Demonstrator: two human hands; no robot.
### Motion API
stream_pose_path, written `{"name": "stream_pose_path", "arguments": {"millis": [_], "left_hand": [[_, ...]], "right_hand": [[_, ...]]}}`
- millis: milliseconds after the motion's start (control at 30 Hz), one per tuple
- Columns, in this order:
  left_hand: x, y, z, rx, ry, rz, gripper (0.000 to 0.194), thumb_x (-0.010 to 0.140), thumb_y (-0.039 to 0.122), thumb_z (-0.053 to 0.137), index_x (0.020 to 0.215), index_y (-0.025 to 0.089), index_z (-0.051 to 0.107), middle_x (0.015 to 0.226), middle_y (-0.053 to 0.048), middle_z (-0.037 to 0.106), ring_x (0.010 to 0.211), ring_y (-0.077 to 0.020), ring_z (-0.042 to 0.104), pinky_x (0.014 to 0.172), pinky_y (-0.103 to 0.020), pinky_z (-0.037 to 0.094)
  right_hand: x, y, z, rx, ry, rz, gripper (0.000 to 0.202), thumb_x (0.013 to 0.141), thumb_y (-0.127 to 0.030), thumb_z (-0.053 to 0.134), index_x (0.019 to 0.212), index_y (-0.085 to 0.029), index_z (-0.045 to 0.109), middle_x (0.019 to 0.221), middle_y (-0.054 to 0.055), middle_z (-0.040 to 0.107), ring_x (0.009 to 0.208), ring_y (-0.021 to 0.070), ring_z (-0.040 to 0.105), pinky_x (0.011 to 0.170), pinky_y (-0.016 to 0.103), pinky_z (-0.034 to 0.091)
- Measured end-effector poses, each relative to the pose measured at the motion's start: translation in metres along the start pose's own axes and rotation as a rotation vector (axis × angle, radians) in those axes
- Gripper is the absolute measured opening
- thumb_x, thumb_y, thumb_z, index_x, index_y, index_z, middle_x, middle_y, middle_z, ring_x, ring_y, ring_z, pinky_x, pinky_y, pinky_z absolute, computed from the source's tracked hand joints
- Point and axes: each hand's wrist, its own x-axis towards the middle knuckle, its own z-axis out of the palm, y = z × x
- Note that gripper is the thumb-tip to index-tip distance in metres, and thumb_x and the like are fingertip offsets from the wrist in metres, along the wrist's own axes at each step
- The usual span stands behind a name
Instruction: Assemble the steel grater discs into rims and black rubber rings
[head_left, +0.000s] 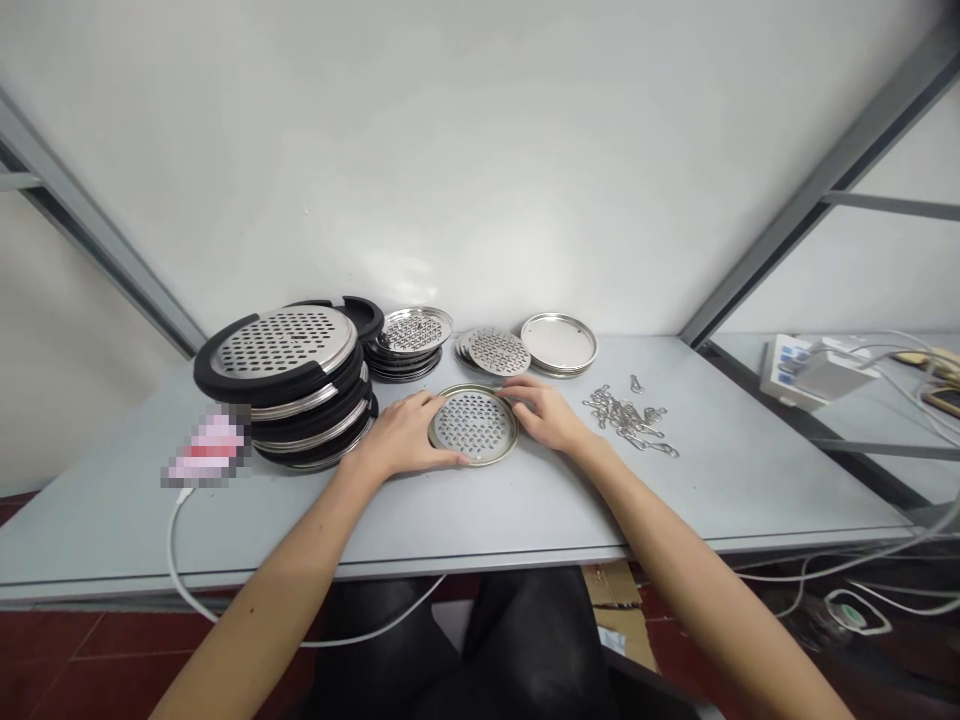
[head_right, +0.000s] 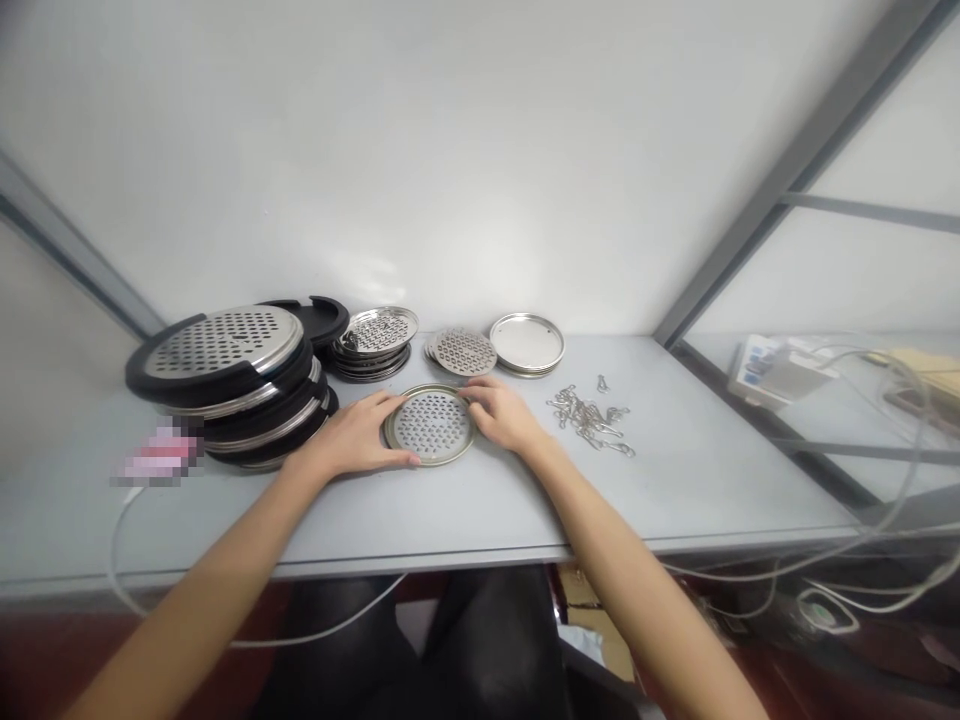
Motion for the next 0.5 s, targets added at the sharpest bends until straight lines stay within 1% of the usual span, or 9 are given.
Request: {"name": "stream_pose_path", "arguments": {"millis": [67, 133, 233, 300, 400, 467, 500], "left_hand": [[0.0007, 0.0013, -0.0008, 0.014, 0.060, 0.001, 0.064, 0.078, 0.067, 0.061, 0.122, 0.021, 0.062, 0.111, -0.012, 0.068, 0.103, -0.0313, 0.064, 0.089, -0.040, 0.049], [0.0014, 0.0029, -0.0015, -0.001, 0.111, -0.009, 0.047, 0.087, 0.060, 0.053, 0.111, 0.022, 0.068, 0.097, -0.009, 0.072, 0.092, -0.0271, 0.067, 0.083, -0.036, 0.050], [0.0015, 0.0057, -0.0018, -0.041, 0.132, -0.042, 0.040, 0.090, 0.057, 0.050, 0.097, 0.025, 0.072, 0.074, -0.003, 0.071, 0.071, -0.0216, 0.067, 0.068, -0.031, 0.047], [0.0012, 0.0076, -0.0011, -0.049, 0.124, -0.052, 0.038, 0.090, 0.055, 0.052, 0.094, 0.025, 0.073, 0.065, 0.000, 0.069, 0.063, -0.0195, 0.064, 0.062, -0.029, 0.044], [0.0011, 0.0092, 0.0014, -0.039, 0.123, -0.031, 0.032, 0.090, 0.049, 0.054, 0.094, 0.023, 0.073, 0.063, 0.001, 0.067, 0.062, -0.0177, 0.063, 0.062, -0.028, 0.043], [0.0017, 0.0090, 0.0035, -0.041, 0.147, 0.010, 0.029, 0.090, 0.045, 0.055, 0.094, 0.022, 0.072, 0.072, -0.001, 0.069, 0.070, -0.0185, 0.064, 0.067, -0.030, 0.045], [0.0021, 0.0087, 0.0046, -0.050, 0.161, 0.044, 0.029, 0.090, 0.043, 0.055, 0.096, 0.020, 0.071, 0.079, -0.003, 0.070, 0.078, -0.0198, 0.064, 0.073, -0.031, 0.047]], "right_hand": [[-0.0009, 0.0006, -0.0031, 0.015, -0.034, -0.002, 0.037, 0.081, -0.015, 0.045, 0.102, -0.017, 0.076, 0.115, 0.010, 0.070, 0.106, 0.0256, 0.065, 0.100, 0.041, 0.049], [-0.0017, 0.0007, -0.0038, -0.001, -0.061, -0.010, 0.036, 0.080, -0.015, 0.047, 0.099, -0.017, 0.077, 0.114, 0.011, 0.070, 0.105, 0.0264, 0.066, 0.099, 0.041, 0.049], [-0.0026, 0.0004, -0.0026, -0.032, -0.081, -0.039, 0.036, 0.080, -0.014, 0.050, 0.102, -0.018, 0.077, 0.120, 0.012, 0.068, 0.110, 0.0277, 0.064, 0.101, 0.043, 0.048], [-0.0031, 0.0006, -0.0021, -0.041, -0.081, -0.061, 0.036, 0.080, -0.014, 0.051, 0.105, -0.019, 0.076, 0.124, 0.012, 0.066, 0.113, 0.0277, 0.063, 0.102, 0.043, 0.047], [-0.0034, 0.0020, -0.0026, -0.035, -0.070, -0.076, 0.035, 0.081, -0.014, 0.052, 0.105, -0.019, 0.076, 0.125, 0.012, 0.065, 0.113, 0.0274, 0.063, 0.101, 0.044, 0.048], [-0.0033, 0.0032, -0.0032, -0.042, -0.080, -0.077, 0.032, 0.080, -0.013, 0.053, 0.100, -0.019, 0.078, 0.121, 0.012, 0.067, 0.111, 0.0278, 0.063, 0.101, 0.045, 0.048], [-0.0032, 0.0035, -0.0034, -0.048, -0.090, -0.077, 0.032, 0.079, -0.013, 0.054, 0.098, -0.019, 0.078, 0.119, 0.011, 0.068, 0.111, 0.0280, 0.063, 0.101, 0.045, 0.048]]}}
